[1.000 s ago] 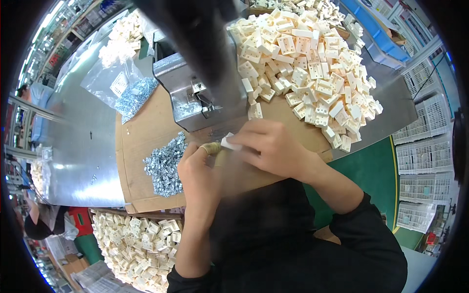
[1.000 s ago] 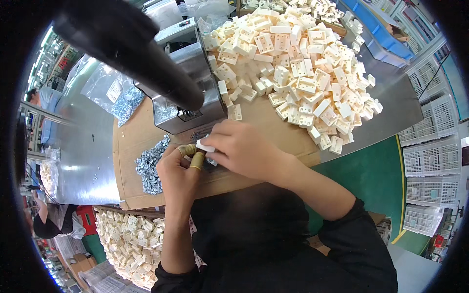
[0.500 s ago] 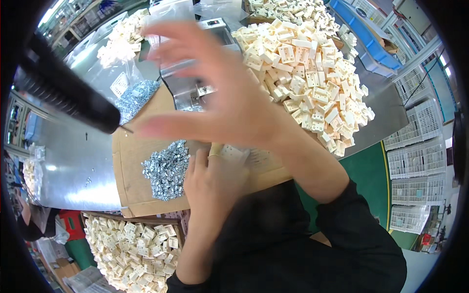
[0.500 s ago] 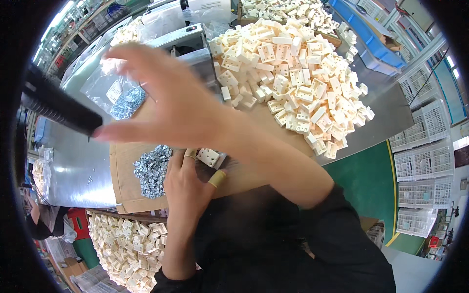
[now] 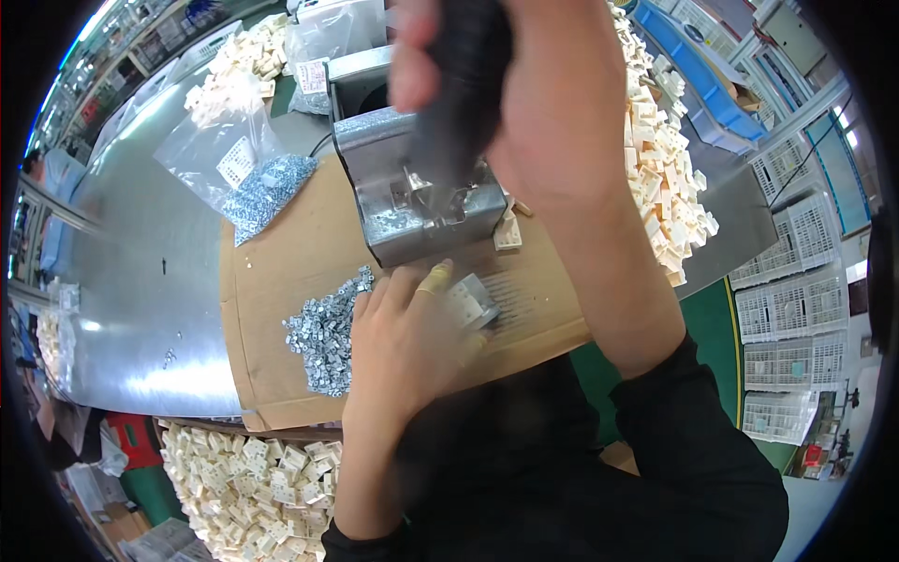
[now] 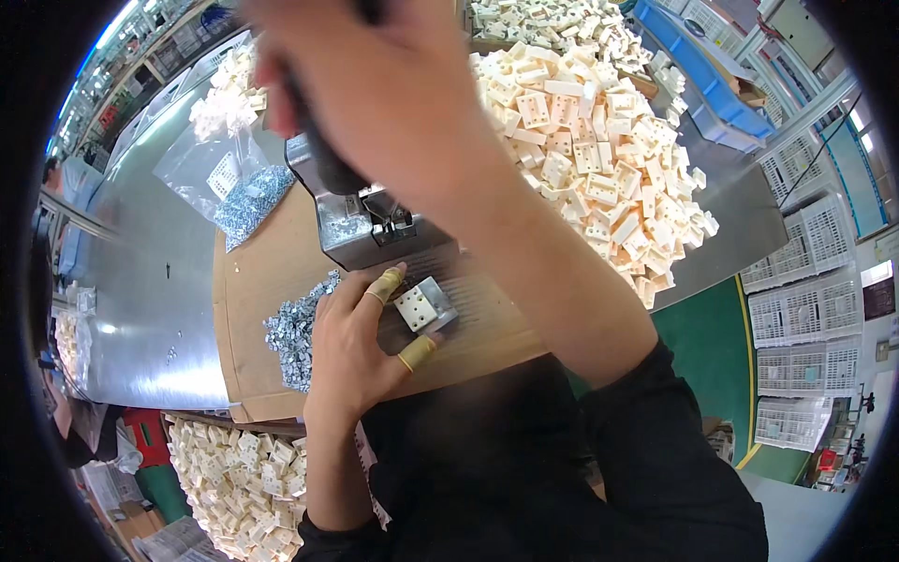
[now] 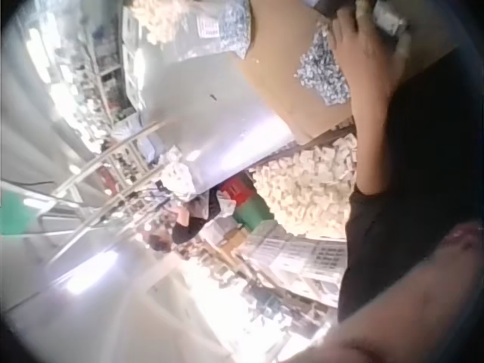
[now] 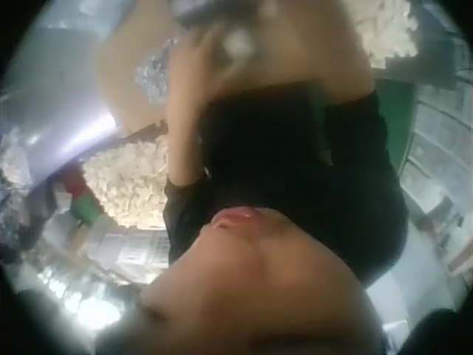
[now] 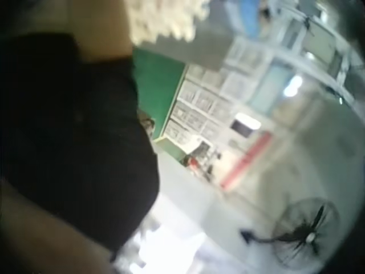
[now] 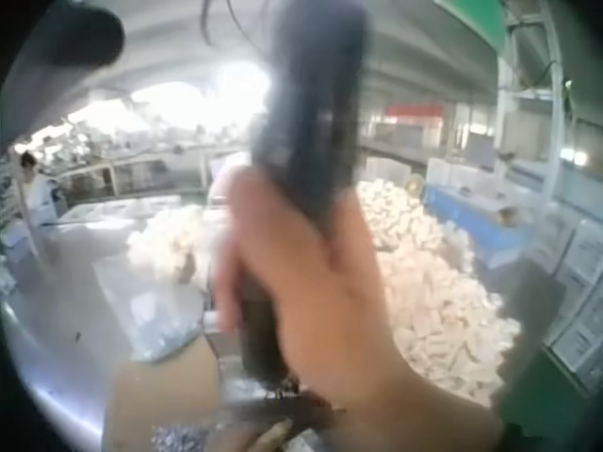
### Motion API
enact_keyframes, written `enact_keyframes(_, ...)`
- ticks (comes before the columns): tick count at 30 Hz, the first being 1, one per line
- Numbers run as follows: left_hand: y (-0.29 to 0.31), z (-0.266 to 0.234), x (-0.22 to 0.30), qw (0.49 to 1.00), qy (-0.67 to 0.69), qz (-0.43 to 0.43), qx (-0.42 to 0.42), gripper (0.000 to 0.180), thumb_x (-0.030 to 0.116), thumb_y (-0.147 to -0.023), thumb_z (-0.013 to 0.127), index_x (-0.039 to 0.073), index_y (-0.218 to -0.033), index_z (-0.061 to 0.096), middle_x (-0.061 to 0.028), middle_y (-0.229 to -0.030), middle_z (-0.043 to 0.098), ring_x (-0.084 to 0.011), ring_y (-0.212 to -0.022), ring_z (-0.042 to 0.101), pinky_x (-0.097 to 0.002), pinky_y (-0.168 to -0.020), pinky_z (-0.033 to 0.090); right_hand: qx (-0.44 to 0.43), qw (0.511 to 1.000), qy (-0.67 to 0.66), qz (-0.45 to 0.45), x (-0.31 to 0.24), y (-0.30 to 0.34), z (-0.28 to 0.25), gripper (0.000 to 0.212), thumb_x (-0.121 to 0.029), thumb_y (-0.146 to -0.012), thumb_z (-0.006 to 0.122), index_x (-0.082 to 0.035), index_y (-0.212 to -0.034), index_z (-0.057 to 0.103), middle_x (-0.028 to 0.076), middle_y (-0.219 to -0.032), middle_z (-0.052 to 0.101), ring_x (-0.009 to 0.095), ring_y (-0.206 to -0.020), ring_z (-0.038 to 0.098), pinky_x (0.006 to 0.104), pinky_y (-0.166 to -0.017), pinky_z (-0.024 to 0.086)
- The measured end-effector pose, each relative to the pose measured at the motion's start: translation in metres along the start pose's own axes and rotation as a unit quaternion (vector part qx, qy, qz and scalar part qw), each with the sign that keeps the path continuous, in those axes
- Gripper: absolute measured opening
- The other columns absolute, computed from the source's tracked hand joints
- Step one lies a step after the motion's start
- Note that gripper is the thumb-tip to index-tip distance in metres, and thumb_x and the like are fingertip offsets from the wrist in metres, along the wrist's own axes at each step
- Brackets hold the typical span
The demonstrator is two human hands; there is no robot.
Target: Assembling small white plastic components and metal screws using an electric screwdriver at a manufacturing workstation.
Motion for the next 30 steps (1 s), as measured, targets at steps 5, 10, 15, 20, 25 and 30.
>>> enact_keyframes(5, 0.002, 0.012, -0.004, 1.000, 0.018, -0.014, 0.005, 0.043, 0.024, -0.072, 0.087, 0.005, -0.108, 0.074, -0.0091, -0.094, 0.062, -0.0306, -0.087, 0.060, -0.0410, -0.078, 0.048, 0.147, 0.984, -0.078, -0.056, 0.038, 0.028, -0.030, 0.065, -0.061, -0.099, 0.052, -0.005, -0.130, 0.037, 0.012, -0.072, 0.060, 0.019, -0.055, 0.059, 0.0303, -0.048, 0.047)
enact_keyframes(10, 0.006, 0.014, -0.009, 0.999, -0.001, -0.040, 0.001, 0.040, 0.024, -0.073, 0.087, 0.005, -0.106, 0.074, -0.0086, -0.090, 0.059, -0.0306, -0.084, 0.059, -0.0422, -0.077, 0.048, 0.140, 0.984, -0.007, -0.113, 0.037, 0.038, -0.023, 0.067, -0.054, -0.100, 0.056, -0.008, -0.141, 0.027, 0.014, -0.076, 0.056, 0.019, -0.055, 0.057, 0.0304, -0.049, 0.047)
enact_keyframes(15, 0.005, 0.016, -0.004, 0.999, -0.002, -0.053, 0.000, 0.042, 0.025, -0.073, 0.087, 0.005, -0.107, 0.074, -0.0094, -0.090, 0.059, -0.0314, -0.084, 0.059, -0.0422, -0.077, 0.048, 0.125, 0.986, -0.056, -0.096, 0.044, 0.039, -0.025, 0.057, -0.046, -0.103, 0.054, -0.007, -0.137, 0.030, 0.014, -0.080, 0.056, 0.019, -0.055, 0.057, 0.0309, -0.049, 0.048)
enact_keyframes(20, 0.009, 0.014, -0.007, 0.999, -0.008, -0.044, 0.017, 0.045, 0.027, -0.072, 0.088, 0.004, -0.108, 0.073, -0.0101, -0.093, 0.061, -0.0319, -0.086, 0.060, -0.0426, -0.077, 0.048, 0.081, 0.985, 0.147, -0.030, 0.032, 0.059, -0.022, 0.081, -0.080, -0.093, 0.040, -0.001, -0.082, 0.053, 0.010, -0.062, 0.058, 0.015, -0.046, 0.057, 0.0257, -0.045, 0.046)
enact_keyframes(25, 0.012, 0.016, -0.010, 0.998, -0.007, -0.050, 0.029, 0.044, 0.027, -0.071, 0.089, 0.003, -0.103, 0.071, -0.0107, -0.096, 0.063, -0.0331, -0.086, 0.061, -0.0433, -0.076, 0.048, 0.149, 0.986, 0.076, -0.020, 0.034, 0.099, -0.022, 0.076, -0.076, -0.094, 0.045, 0.000, -0.093, 0.051, 0.011, -0.064, 0.059, 0.016, -0.048, 0.057, 0.0259, -0.045, 0.046)
enact_keyframes(30, 0.008, 0.017, -0.009, 0.999, -0.022, -0.011, 0.024, 0.043, 0.028, -0.070, 0.088, 0.002, -0.098, 0.070, -0.0108, -0.096, 0.063, -0.0344, -0.086, 0.062, -0.0445, -0.076, 0.048, 0.163, 0.986, 0.033, -0.031, 0.043, 0.104, -0.021, 0.074, -0.071, -0.095, 0.051, 0.002, -0.105, 0.049, 0.012, -0.066, 0.059, 0.016, -0.049, 0.057, 0.0262, -0.045, 0.046)
Point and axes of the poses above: each hand's wrist, its own y-axis away from the middle knuckle, its own z-axis out of the palm, x = y × z, the point moved 8 cm from there along -y, towards the middle knuckle
